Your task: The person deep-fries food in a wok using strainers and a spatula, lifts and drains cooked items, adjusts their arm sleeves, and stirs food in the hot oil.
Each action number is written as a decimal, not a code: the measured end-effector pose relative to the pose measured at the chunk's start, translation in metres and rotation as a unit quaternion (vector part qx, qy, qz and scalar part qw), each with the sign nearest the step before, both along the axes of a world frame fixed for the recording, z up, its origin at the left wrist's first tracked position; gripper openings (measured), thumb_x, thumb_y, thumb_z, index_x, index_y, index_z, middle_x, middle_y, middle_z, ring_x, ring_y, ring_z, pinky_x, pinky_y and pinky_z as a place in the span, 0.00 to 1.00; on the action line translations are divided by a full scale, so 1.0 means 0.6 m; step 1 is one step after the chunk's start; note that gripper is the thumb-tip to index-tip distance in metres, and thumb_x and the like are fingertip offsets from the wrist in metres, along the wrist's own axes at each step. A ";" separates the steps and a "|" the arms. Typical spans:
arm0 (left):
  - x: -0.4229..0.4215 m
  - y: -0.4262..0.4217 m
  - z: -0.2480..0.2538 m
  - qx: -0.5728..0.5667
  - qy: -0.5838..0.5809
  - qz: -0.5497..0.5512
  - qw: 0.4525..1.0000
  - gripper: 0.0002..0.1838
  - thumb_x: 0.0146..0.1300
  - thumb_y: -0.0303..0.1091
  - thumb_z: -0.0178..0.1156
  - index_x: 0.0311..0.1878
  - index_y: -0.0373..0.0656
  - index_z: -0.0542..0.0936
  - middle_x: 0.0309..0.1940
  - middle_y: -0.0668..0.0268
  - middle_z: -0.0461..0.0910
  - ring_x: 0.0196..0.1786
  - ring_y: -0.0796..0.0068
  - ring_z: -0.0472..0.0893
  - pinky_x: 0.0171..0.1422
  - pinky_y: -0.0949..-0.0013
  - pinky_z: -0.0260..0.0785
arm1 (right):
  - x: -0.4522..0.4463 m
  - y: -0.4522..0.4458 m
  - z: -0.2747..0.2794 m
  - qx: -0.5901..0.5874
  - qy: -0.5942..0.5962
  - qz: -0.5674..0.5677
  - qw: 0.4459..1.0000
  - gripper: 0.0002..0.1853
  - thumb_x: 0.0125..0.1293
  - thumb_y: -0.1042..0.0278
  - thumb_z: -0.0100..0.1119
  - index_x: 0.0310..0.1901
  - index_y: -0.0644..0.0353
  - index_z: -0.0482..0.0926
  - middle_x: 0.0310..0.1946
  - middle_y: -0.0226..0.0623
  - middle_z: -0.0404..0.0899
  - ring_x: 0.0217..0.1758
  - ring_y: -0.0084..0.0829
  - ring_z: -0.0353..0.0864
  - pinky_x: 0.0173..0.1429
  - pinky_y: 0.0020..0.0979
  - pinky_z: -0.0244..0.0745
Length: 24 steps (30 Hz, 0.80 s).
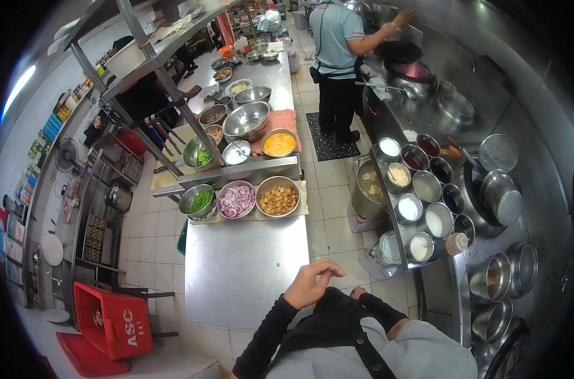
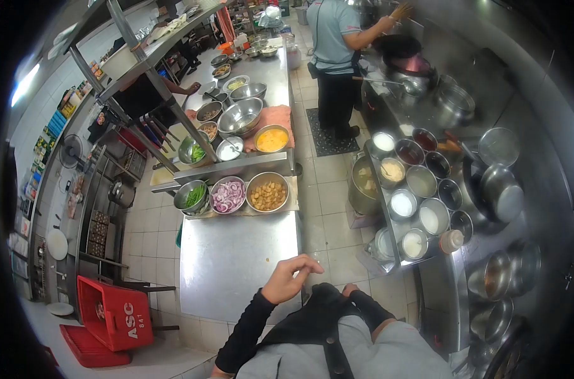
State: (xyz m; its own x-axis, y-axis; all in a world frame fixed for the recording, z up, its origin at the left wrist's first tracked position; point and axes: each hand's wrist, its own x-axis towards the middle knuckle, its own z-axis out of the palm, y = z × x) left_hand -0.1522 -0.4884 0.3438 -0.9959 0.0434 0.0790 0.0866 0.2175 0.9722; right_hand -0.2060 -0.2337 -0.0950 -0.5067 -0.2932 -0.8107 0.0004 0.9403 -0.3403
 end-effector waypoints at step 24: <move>0.031 0.097 -0.230 -0.056 -0.145 -0.300 0.941 0.23 0.53 0.23 0.53 0.53 0.44 0.82 0.51 0.54 0.79 0.53 0.58 0.78 0.60 0.64 0.69 | 0.025 0.032 -0.025 0.011 0.012 0.008 1.000 0.24 0.47 0.50 0.71 0.40 0.63 0.87 0.42 0.50 0.85 0.46 0.44 0.86 0.50 0.40 0.81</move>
